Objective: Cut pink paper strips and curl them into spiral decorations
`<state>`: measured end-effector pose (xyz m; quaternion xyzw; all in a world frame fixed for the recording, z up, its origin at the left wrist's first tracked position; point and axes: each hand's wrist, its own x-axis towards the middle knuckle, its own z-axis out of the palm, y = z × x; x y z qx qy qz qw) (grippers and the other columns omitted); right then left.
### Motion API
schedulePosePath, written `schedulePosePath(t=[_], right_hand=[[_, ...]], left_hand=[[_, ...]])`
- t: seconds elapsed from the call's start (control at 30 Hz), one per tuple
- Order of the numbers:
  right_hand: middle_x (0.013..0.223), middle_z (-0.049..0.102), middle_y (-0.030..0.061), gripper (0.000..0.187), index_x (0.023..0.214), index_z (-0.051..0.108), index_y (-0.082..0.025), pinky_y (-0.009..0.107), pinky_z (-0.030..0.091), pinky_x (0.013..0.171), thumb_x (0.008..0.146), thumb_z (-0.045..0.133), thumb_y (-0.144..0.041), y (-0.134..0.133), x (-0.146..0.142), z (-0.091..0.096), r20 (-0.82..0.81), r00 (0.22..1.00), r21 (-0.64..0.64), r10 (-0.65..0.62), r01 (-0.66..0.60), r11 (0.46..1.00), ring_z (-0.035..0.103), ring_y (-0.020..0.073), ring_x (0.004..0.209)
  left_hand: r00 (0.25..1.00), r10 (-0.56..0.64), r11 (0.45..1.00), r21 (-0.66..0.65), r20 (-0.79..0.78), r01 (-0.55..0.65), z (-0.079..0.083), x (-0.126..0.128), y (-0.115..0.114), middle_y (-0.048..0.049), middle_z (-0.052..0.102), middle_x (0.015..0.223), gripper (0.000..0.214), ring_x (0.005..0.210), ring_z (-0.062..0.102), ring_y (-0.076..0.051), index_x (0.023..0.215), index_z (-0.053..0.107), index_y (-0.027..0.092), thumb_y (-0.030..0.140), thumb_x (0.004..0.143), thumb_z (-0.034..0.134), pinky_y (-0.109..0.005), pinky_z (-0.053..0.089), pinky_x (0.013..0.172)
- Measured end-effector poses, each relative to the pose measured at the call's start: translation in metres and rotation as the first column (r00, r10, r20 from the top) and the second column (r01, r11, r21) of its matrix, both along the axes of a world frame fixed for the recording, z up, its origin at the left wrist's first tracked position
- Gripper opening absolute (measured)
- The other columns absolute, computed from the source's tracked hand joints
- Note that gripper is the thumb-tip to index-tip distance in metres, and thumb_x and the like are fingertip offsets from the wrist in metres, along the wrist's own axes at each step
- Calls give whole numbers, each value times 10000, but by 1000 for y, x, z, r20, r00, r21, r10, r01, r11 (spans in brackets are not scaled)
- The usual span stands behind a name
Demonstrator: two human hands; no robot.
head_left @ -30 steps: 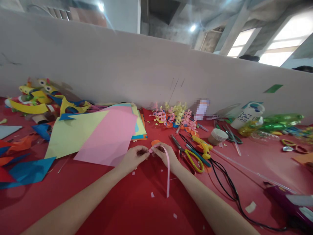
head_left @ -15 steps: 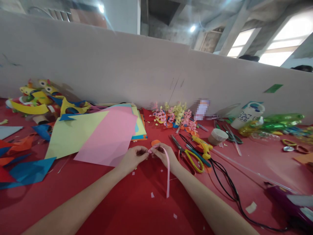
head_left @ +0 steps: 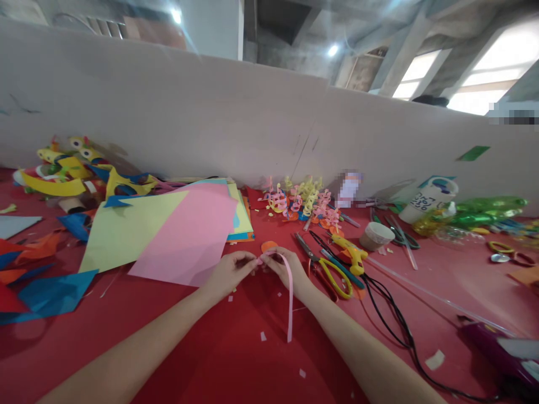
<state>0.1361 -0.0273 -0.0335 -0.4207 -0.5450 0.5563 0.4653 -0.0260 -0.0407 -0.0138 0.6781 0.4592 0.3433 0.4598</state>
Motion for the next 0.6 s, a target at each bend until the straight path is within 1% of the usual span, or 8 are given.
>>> schedulePosePath(t=[0.13, 0.23, 0.3, 0.4, 0.53, 0.6], right_hand=[[633, 637, 4, 321, 676, 600, -200, 294, 545, 608, 606, 715, -492, 1, 1, 0, -7, 1000, -1, 11, -11, 1000, 623, 163, 587], [645, 638, -4, 290, 668, 612, -198, 283, 536, 608, 597, 729, -455, 3, 1, 1, -27, 999, 15, 33, -33, 999, 605, 145, 576], [634, 630, -12, 262, 660, 619, -197, 276, 527, 618, 590, 739, -419, 3, 1, 2, -23, 999, 41, 42, -41, 998, 593, 137, 577], [619, 616, -16, 231, 662, 618, -196, 272, 515, 622, 607, 731, -390, 3, 1, 2, -6, 1000, 64, 22, -22, 998, 583, 134, 576], [646, 611, -10, 236, 692, 602, -195, 275, 506, 623, 629, 719, -390, 2, 0, -1, -29, 999, 53, 26, -25, 998, 578, 137, 587], [661, 607, -8, 244, 706, 593, -194, 278, 502, 633, 639, 713, -396, 1, -1, -2, -41, 999, 47, 30, -29, 998, 576, 138, 596]], left_hand=[[1000, 7, 1000, 30, -16, -7, -4, -1, 1, -21, 624, 685, 236, 698, 593, -154, 731, 593, 180, 366, 827, 483, -281, 472, 723], [1000, 29, 999, 25, -3, -29, -5, -1, 1, -13, 611, 668, 241, 684, 589, -151, 713, 582, 180, 361, 831, 476, -275, 463, 712], [999, 37, 999, 28, -9, -36, -4, -1, 1, -10, 603, 660, 243, 682, 584, -151, 705, 580, 177, 353, 834, 471, -272, 455, 709], [999, 37, 998, 46, -27, -36, -1, 0, 0, -10, 600, 658, 246, 684, 576, -151, 702, 581, 173, 345, 837, 469, -270, 445, 705], [999, 26, 998, 63, -19, -25, 2, 1, -2, -14, 600, 666, 243, 694, 578, -152, 692, 577, 169, 331, 836, 467, -276, 447, 724], [999, 41, 997, 72, -29, -39, 2, 2, -2, -15, 601, 671, 234, 694, 578, -155, 707, 583, 170, 328, 833, 465, -281, 453, 718]])
